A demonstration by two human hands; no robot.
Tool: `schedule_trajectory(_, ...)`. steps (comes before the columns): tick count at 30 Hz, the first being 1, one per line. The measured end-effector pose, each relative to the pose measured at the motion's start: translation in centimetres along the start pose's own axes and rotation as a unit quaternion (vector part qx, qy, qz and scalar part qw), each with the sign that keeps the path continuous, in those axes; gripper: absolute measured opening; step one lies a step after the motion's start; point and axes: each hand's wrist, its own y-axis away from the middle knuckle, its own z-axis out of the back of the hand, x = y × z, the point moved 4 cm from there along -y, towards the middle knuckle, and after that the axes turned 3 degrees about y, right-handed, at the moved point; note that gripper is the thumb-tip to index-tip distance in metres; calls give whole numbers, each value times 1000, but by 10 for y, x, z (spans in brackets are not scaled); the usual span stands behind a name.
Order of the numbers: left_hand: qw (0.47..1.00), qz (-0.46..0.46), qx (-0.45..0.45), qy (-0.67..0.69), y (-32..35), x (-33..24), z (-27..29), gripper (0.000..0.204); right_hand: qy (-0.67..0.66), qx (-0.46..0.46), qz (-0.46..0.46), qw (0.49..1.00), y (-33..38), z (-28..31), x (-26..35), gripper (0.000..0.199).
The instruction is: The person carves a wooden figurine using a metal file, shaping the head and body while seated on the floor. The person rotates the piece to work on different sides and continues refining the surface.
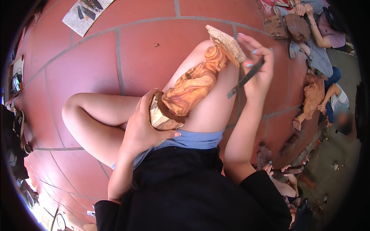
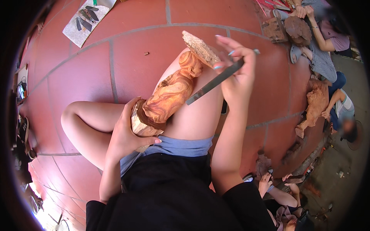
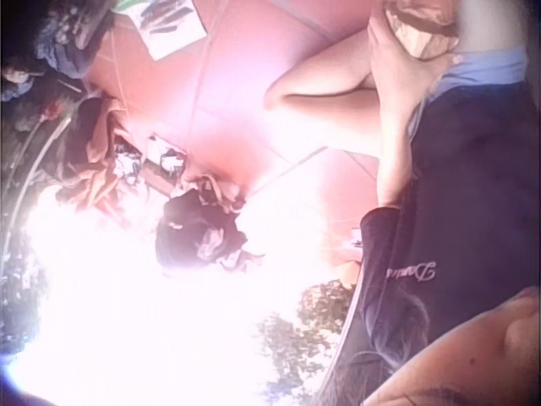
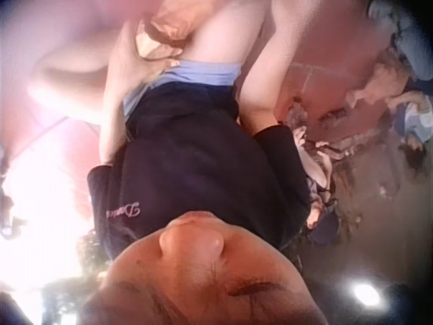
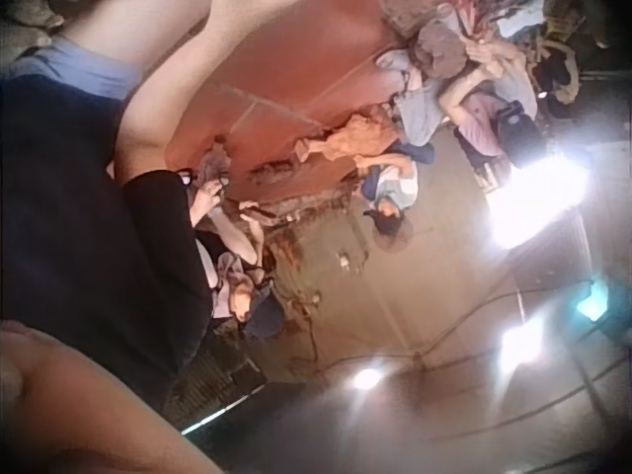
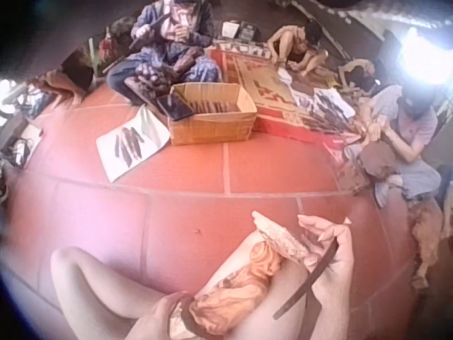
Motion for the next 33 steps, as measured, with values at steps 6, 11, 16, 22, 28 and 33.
schedule_trajectory(6, 996, -16, -88, -28, 12, 0, -14, 109, -159, 69, -66, 983, 25, 20, 56, 63)
schedule_trajectory(11, 995, -31, -83, -42, 11, -2, -17, 109, -150, 118, -192, 963, 68, -24, 55, 52)
schedule_trajectory(16, 995, -9, -75, -58, 13, -3, -14, 111, -166, 106, -227, 954, 82, -47, 47, 17)
schedule_trajectory(22, 994, -18, -81, -69, 13, -3, -15, 110, -77, 146, -178, 970, 79, -44, 40, 9)
schedule_trajectory(28, 995, -14, -77, -63, 12, -3, -15, 109, 66, 187, -35, 980, 66, -41, 52, 14)
schedule_trajectory(33, 994, -19, -76, -70, 12, -3, -15, 109, 74, 167, 14, 983, 59, -32, 55, 12)
